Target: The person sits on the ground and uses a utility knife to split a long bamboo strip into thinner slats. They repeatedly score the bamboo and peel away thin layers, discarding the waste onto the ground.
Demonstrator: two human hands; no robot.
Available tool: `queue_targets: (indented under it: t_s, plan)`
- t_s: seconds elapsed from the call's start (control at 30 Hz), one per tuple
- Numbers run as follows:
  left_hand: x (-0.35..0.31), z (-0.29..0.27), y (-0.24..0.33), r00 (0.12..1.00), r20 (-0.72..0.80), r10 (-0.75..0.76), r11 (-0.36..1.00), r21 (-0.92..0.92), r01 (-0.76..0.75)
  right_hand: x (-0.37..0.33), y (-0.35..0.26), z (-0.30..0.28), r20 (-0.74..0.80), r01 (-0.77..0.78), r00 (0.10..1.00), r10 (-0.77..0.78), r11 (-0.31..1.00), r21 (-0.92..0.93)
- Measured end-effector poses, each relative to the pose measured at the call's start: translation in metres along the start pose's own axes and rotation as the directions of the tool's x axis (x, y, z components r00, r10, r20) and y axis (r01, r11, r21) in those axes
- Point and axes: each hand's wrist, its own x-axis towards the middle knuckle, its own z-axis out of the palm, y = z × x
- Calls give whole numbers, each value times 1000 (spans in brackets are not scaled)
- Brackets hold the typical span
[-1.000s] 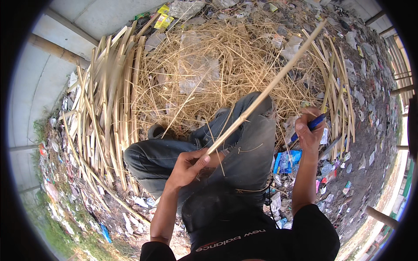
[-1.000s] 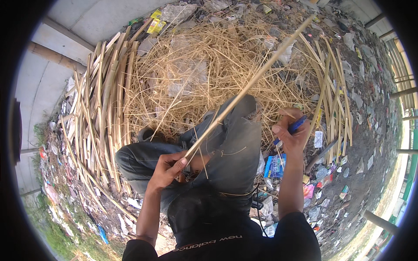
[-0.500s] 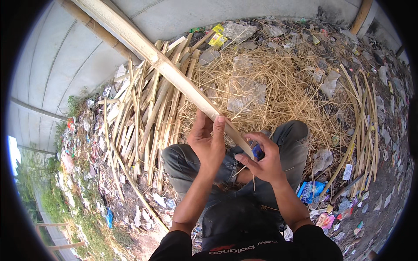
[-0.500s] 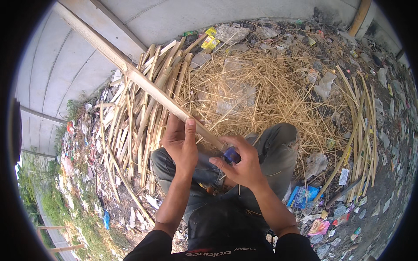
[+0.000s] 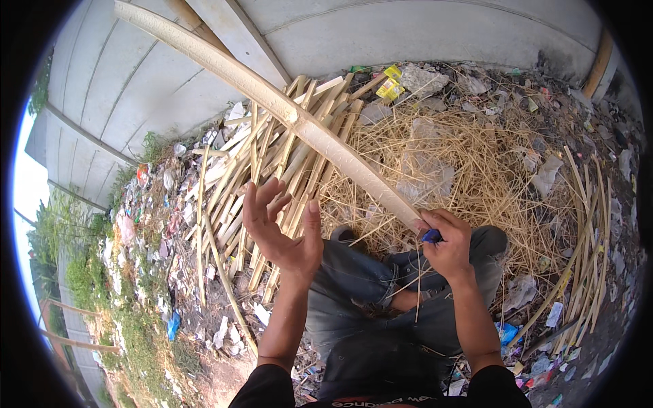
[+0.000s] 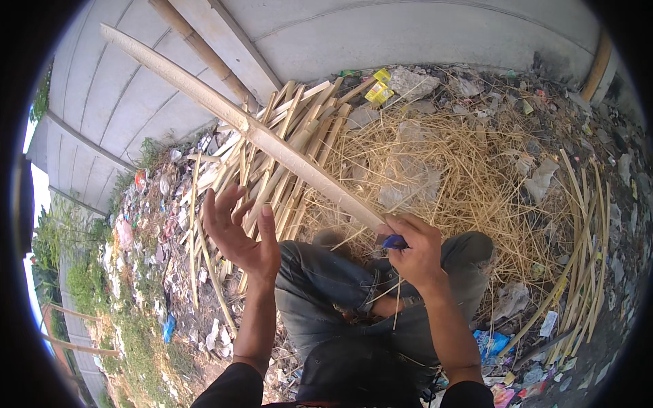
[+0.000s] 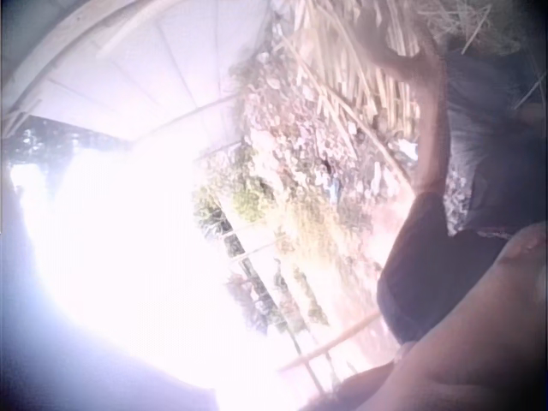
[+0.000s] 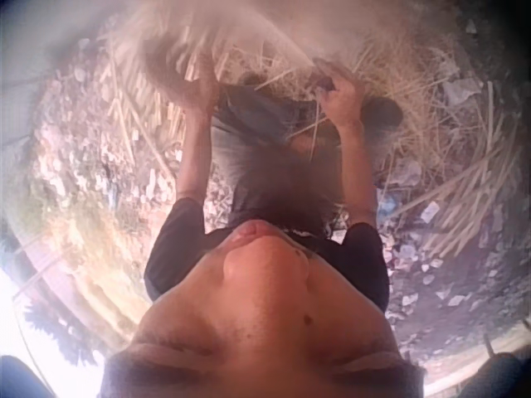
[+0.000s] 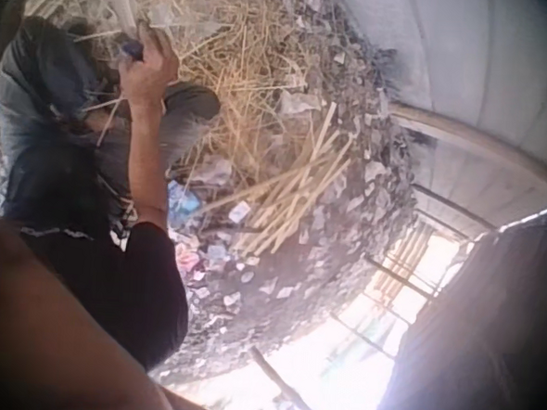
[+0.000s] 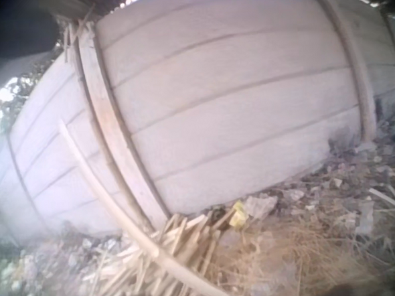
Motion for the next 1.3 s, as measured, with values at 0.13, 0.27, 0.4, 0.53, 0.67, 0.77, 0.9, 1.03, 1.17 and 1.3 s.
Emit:
queue_targets:
  t_s: [0.13, 0.27, 0.4, 0.53, 0.67, 0.77, 0.9, 1.03, 1.17, 1.3]
  plan:
    - [57, -68, -6, 898, 88, 431, 777, 470, -419, 23, 12, -23, 7, 59, 998, -58, 996, -65]
    - [82, -96, 18, 770, 628, 111, 504, 632, -589, 32, 20, -50, 144, 206, 973, -179, 958, -202]
    - [47, -119, -19, 501, 809, -308, 828, 487, -277, 29, 30, -71, 345, 176, 935, -86, 955, -240]
    - [-21, -120, -49, 218, 922, -321, 947, 313, 71, 25, 34, -76, 284, 5, 953, 106, 932, -364]
    - [-103, -111, -57, 245, 867, -435, 869, 331, 369, 34, 15, -74, 130, -260, 925, 356, 846, -465]
    - [-135, -99, -45, -31, 855, -518, 691, 440, 573, 36, 9, -71, 198, -350, 875, 443, 859, -375]
    - [-159, -93, -42, -222, 901, -374, 500, 397, 770, 26, 18, -58, 328, -431, 836, 441, 896, -106]
    - [-184, -94, -49, -269, 921, -280, 384, 365, 848, 23, 20, -52, 434, -532, 755, 491, 846, -32]
    - [-208, -84, -36, -53, 914, -402, 454, 250, 855, -3, 25, -34, 392, -516, 789, 474, 856, 3]
    - [-201, -68, -24, -8, 893, -450, 419, 219, 881, -21, 9, -24, 392, -408, 798, 457, 889, -206]
